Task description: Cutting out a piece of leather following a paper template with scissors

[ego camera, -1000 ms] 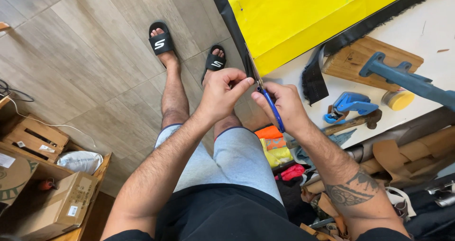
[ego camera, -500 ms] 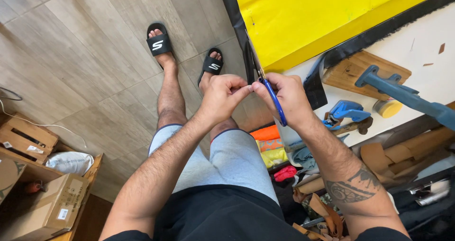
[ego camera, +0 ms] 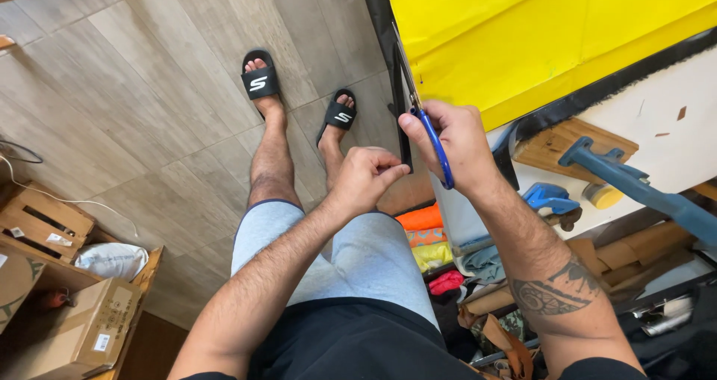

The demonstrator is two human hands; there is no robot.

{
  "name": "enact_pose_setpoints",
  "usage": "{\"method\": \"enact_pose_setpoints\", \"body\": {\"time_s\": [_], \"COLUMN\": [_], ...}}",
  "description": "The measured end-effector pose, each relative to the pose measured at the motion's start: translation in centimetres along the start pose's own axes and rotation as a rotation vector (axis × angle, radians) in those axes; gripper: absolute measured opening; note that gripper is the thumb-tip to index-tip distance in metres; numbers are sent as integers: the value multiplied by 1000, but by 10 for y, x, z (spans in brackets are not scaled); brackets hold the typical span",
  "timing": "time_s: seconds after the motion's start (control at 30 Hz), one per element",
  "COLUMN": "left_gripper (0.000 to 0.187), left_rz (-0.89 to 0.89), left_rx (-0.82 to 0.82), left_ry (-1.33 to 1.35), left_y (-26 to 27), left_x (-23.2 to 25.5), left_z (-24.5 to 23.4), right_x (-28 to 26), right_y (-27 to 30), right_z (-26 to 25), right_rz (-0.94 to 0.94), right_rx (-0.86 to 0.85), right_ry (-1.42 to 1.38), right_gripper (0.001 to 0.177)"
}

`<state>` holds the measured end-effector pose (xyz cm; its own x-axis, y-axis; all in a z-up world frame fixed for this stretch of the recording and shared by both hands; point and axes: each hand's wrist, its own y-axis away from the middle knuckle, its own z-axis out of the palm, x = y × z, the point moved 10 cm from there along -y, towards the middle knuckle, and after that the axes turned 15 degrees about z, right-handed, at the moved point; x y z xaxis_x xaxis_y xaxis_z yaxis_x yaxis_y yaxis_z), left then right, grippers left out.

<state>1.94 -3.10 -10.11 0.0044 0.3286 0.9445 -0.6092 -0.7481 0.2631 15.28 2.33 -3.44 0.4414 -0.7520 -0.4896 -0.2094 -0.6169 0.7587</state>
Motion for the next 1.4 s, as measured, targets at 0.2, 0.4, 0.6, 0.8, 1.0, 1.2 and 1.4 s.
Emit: {"method": "enact_pose_setpoints", "body": {"time_s": [0.2, 0.4, 0.6, 0.8, 1.0, 1.2, 1.4], "left_gripper": [8, 9, 12, 14, 15, 42, 73], "left_rz": [-50, -125, -220, -250, -308, -34, 276], "left_rx": [-31, -42, -97, -218, -444, -113, 870], "left_ry": [-17, -19, -48, -122, -142, 591, 318], "left_y": [1, 4, 9, 22, 41, -55, -201], "left_x": [-6, -10, -23, -12, 17, 224, 301], "left_z": [-2, -7, -8, -29, -75, -262, -472], "right_x": [-43, -86, -144, -194, -191, -134, -111], "right_y": [-25, -56, -75, -98, -118, -29, -1], "right_z": [-8, -13, -18, -29, -37, -11, 6], "right_rz": [-14, -26, 8, 4, 10, 245, 300], "right_rx": [10, 3, -34, 16, 81, 28, 36], "right_ry": [35, -5, -8, -49, 19, -117, -185], "right_gripper": [38, 46, 51, 51, 47, 35, 28]}}
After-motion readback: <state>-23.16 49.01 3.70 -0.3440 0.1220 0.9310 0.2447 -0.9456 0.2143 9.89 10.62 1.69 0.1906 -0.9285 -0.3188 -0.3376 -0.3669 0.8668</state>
